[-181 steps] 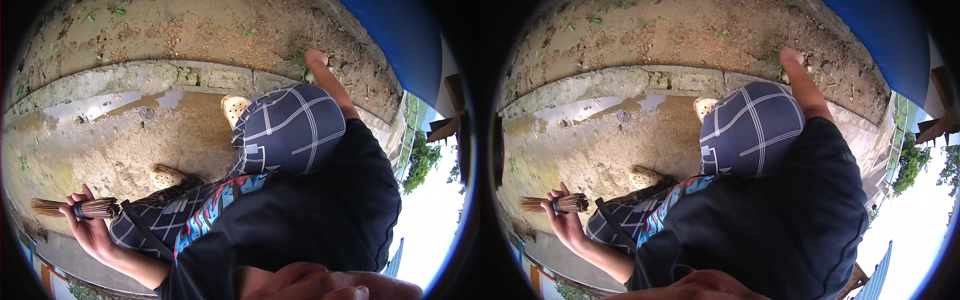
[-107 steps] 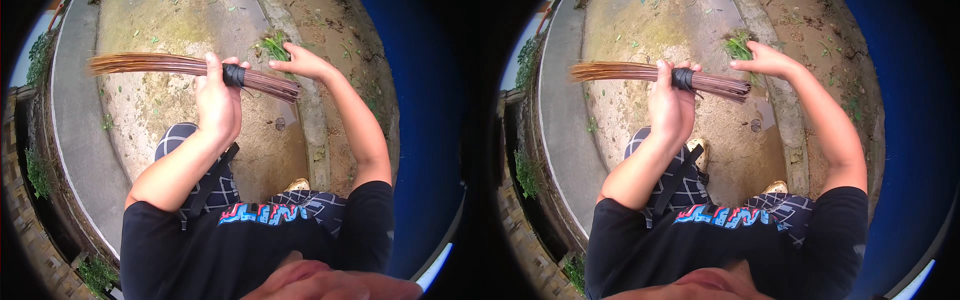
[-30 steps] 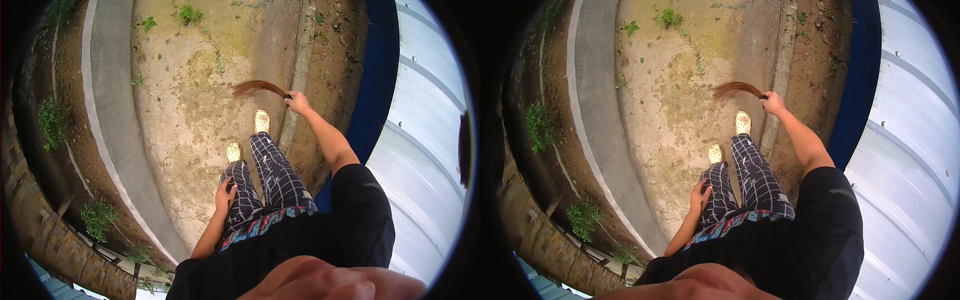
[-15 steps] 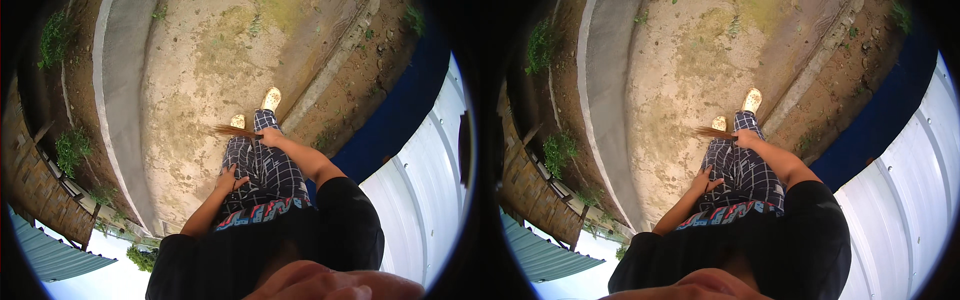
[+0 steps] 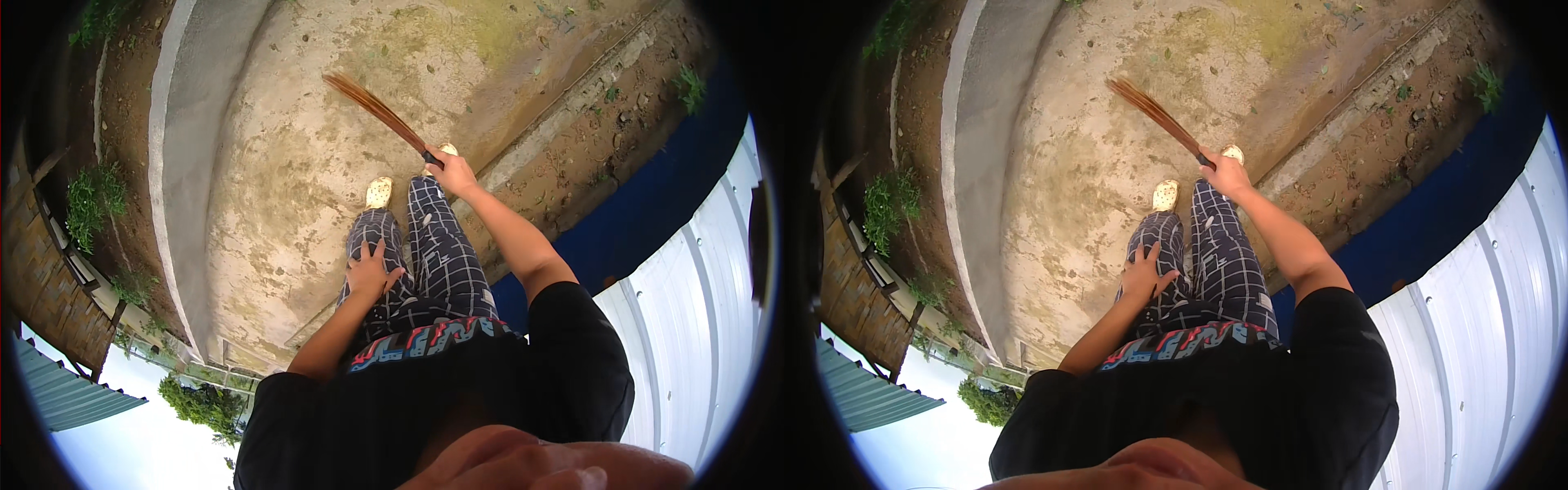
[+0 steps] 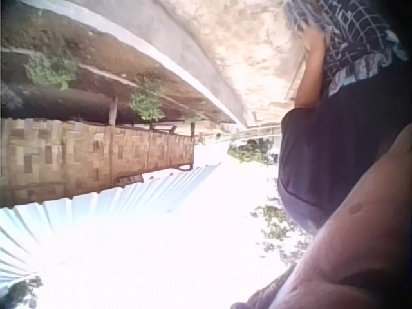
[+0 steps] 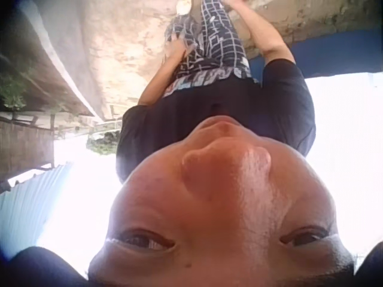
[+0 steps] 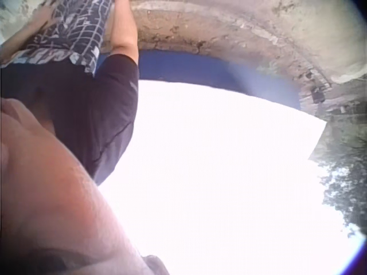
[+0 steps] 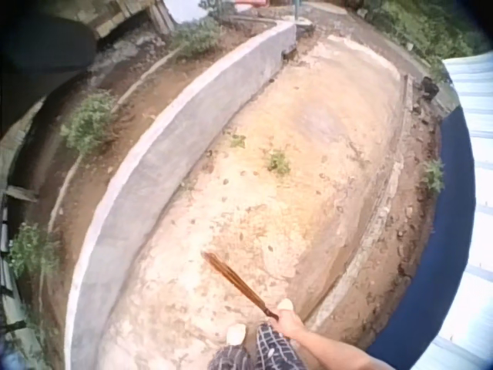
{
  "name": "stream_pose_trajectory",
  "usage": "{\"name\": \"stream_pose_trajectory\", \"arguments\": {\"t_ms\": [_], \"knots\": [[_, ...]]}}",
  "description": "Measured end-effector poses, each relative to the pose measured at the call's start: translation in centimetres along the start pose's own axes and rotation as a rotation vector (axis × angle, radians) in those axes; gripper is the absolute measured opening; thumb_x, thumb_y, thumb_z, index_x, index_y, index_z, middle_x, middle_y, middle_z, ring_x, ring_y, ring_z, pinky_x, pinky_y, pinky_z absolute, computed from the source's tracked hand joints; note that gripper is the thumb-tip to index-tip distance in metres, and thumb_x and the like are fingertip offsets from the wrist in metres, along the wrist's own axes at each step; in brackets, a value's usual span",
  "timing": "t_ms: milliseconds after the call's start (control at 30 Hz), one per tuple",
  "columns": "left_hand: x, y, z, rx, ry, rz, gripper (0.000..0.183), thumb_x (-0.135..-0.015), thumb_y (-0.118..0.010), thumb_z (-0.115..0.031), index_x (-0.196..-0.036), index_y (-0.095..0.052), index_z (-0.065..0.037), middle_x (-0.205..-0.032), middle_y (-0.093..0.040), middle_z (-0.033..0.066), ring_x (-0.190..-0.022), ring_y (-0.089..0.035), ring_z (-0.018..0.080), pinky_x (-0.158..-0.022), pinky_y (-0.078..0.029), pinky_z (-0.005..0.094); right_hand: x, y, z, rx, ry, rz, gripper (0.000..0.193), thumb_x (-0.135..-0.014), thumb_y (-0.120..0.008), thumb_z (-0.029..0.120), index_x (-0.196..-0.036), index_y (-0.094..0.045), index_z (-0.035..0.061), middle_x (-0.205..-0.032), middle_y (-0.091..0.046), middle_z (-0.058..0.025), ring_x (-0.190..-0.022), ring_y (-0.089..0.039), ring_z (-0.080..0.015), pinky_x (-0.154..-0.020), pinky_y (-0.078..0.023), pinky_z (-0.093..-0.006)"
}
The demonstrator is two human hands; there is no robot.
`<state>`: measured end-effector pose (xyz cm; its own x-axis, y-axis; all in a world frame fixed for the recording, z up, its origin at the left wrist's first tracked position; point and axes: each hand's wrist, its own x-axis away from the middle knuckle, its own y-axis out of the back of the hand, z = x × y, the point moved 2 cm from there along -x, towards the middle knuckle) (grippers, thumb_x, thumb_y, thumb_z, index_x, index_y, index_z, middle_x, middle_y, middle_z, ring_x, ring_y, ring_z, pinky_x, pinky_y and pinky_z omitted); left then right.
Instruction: The person sweeps a concrete path with a broom and pulls small weeds from the adjacent dirt by hand.
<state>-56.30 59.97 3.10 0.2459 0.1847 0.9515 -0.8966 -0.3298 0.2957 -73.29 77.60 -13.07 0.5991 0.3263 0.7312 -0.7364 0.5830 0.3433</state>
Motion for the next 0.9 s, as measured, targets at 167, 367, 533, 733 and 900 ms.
{"name": "stream_pose_trajectory", "arguments": {"t_ms": [167, 367, 533, 733, 900], "knots": [[0.0, 2.4, 2.6, 0.068, -0.021, -0.132, 0.089, -0.070, -0.063, -0.066, -0.142, -0.033, -0.024, -0.144, -0.030, 0.0144, -0.114, -0.045, 0.0481, -0.090, -0.045, 0.0510, -6.7, 3.5, -1.5, -0.114, -0.318, -0.216, 0.043, -0.081, -0.063, 0.029, -0.123, -0.059, 0.0233, -0.107, -0.064, -0.0167, -0.103, -0.059, -0.0334, -0.088, -0.047, -0.0394], [-3.9, 1.7, 6.2, 0.117, 0.022, 0.001, 0.091, -0.068, -0.063, -0.068, -0.142, -0.033, -0.025, -0.145, -0.028, 0.0144, -0.116, -0.044, 0.0481, -0.092, -0.044, 0.0504, -1.9, 10.2, -0.6, -0.171, -0.266, -0.520, 0.050, -0.084, -0.062, 0.026, -0.132, -0.049, 0.0188, -0.108, -0.063, -0.0214, -0.102, -0.060, -0.0350, -0.087, -0.046, -0.0396], [-6.0, 6.4, 7.1, 0.019, -0.027, 0.070, 0.087, -0.071, -0.064, -0.065, -0.142, -0.034, -0.024, -0.146, -0.027, 0.0118, -0.121, -0.041, 0.0465, -0.096, -0.038, 0.0564, 5.7, 6.4, -1.3, 0.098, -0.340, 0.068, 0.044, -0.084, -0.061, 0.023, -0.128, -0.054, 0.0195, -0.102, -0.064, -0.0214, -0.096, -0.062, -0.0333, -0.085, -0.048, -0.0377], [-8.4, 8.1, 14.6, 0.225, -0.132, 0.044, 0.088, -0.070, -0.064, -0.064, -0.141, -0.036, -0.022, -0.146, -0.029, 0.0122, -0.120, -0.044, 0.0428, -0.097, -0.041, 0.0467, 3.2, 7.3, -1.5, -0.158, -0.534, -0.524, 0.040, -0.091, -0.041, 0.011, -0.130, -0.052, 0.0153, -0.073, -0.064, -0.0150, -0.049, -0.061, -0.0226, -0.049, -0.050, -0.0351], [-8.8, 10.0, 16.3, 0.208, -0.129, 0.091, 0.087, -0.069, -0.063, -0.065, -0.140, -0.038, -0.022, -0.146, -0.031, 0.0106, -0.117, -0.046, 0.0432, -0.096, -0.042, 0.0470, 3.4, -0.6, 9.7, 0.039, -0.199, -0.323, 0.062, -0.092, -0.049, 0.038, -0.144, -0.025, 0.0131, -0.086, -0.062, -0.0285, -0.080, -0.061, -0.0447, -0.068, -0.047, -0.0483]]}}
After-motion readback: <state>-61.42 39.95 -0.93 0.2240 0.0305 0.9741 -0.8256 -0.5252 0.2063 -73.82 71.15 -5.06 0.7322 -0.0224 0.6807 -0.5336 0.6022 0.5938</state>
